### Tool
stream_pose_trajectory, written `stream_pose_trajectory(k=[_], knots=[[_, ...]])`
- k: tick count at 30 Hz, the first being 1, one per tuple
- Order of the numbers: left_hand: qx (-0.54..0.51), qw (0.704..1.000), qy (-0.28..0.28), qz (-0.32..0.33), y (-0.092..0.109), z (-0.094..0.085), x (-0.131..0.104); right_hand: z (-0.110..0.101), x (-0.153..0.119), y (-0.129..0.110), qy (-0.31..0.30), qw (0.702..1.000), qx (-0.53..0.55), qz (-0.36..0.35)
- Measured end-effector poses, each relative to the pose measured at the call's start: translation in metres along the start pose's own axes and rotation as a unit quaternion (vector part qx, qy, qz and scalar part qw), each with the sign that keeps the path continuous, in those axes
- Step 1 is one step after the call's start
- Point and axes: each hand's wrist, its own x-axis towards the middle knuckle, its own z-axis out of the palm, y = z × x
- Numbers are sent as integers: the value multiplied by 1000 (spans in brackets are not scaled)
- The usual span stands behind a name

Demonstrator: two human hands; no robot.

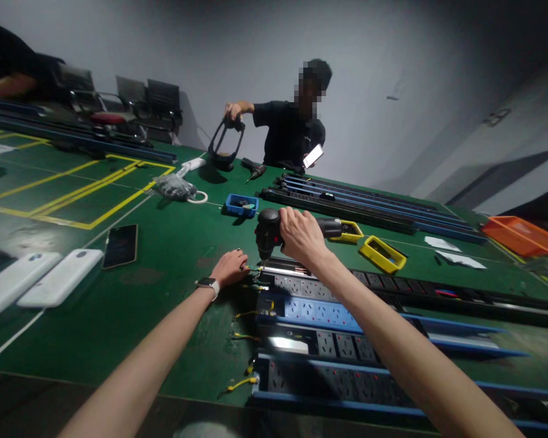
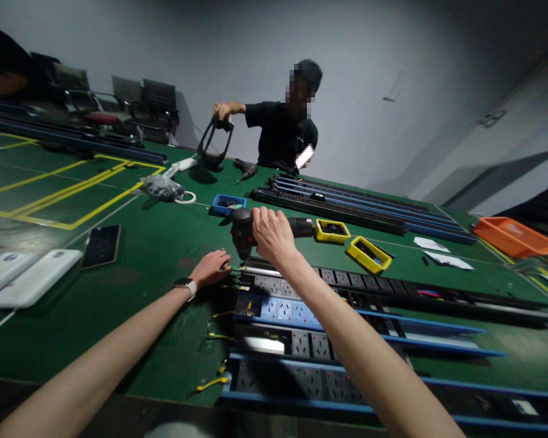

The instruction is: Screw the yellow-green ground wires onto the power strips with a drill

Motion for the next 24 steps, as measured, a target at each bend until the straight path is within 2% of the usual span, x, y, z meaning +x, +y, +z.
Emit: stream_pose_trajectory(k=[6, 8, 13, 15, 19, 24], knots=[[-3, 1000, 13, -7, 3, -2, 0, 21, -13, 1, 113, 993, -10, 8], [-4, 1000, 19, -9, 5, -3, -1, 28, -20, -3, 155, 988, -1, 26], [-6, 1000, 27, -10, 5, -2, -2, 43, -28, -11, 211, 975, 12, 73], [-6, 1000, 29, -9, 5, -2, -2, 50, -27, -12, 259, 962, 14, 81], [-4, 999, 34, -10, 5, -1, -2, 66, -23, -8, 348, 936, 12, 53], [-4, 999, 37, -5, 5, -2, -3, 82, -20, 4, 382, 923, 21, 33]])
